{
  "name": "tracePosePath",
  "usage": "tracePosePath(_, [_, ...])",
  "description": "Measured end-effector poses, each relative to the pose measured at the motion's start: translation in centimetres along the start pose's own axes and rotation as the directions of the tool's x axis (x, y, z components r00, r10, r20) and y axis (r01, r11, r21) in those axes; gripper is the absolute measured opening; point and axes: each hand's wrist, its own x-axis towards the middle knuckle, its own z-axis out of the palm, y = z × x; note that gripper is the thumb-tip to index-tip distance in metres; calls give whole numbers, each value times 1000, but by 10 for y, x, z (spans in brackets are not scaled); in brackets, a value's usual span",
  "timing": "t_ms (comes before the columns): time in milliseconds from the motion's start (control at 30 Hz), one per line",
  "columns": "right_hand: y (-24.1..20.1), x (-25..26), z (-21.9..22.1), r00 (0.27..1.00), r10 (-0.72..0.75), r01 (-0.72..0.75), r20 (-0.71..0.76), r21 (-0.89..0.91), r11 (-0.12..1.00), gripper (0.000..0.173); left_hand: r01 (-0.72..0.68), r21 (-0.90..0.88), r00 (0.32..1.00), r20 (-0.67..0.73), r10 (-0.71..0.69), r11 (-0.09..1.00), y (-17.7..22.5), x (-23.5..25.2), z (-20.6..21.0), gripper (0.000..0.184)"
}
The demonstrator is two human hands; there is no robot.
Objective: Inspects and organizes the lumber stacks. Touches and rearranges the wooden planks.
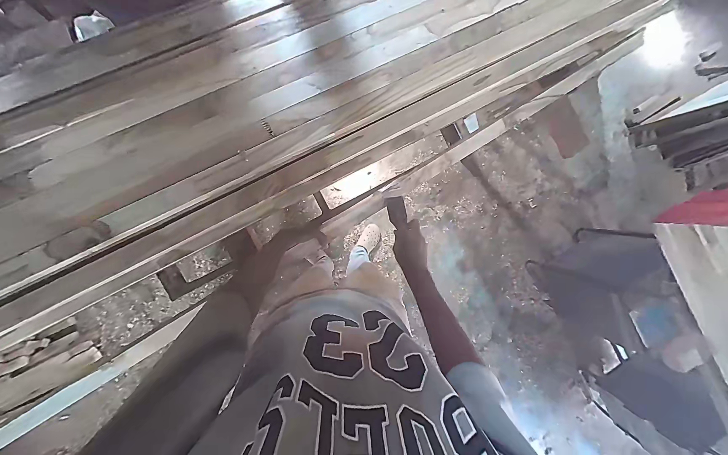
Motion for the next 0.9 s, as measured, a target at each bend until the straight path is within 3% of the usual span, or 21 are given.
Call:
tracePosePath(100, [1, -13, -42, 995, 12, -12, 95, -6, 1000, 40, 33, 27, 999, -6, -33, 999, -1, -1, 2, 74])
tracePosePath(200, [7, 11, -57, 999, 1, 7, -41, 199, 980, 39, 47, 49, 998, -37, -45, 998, 2, -3, 6, 67])
tracePosePath(267, [0, 27, -57, 998, 26, -8, -55, 296, 955, 38, 33, 79, 999, -42, -30, 996, 3, -4, 7, 68])
tracePosePath(400, [-23, 16, -35, 995, 38, -70, 90, 387, 919, 29, -113, 16, 992, -56, 113, 994, -17, 11, 7, 68])
tracePosePath(567, [-14, -19, -29, 959, 2, -145, 283, 487, 861, 35, -61, 210, 987, -133, 91, 976, -7, -4, 14, 64])
tracePosePath(633, [7, -16, -35, 988, 26, -97, 150, 485, 869, 36, -5, 326, 973, -216, 79, 945, -2, -14, 21, 60])
tracePosePath(733, [41, 11, -44, 981, -2, 55, -192, 270, 961, 45, 74, 453, 945, -316, 82, 889, 0, -20, 32, 61])
tracePosePath(900, [59, 58, -23, 950, 28, 8, -311, 116, 993, 44, 71, 498, 951, -296, 92, 864, -5, -10, 29, 63])
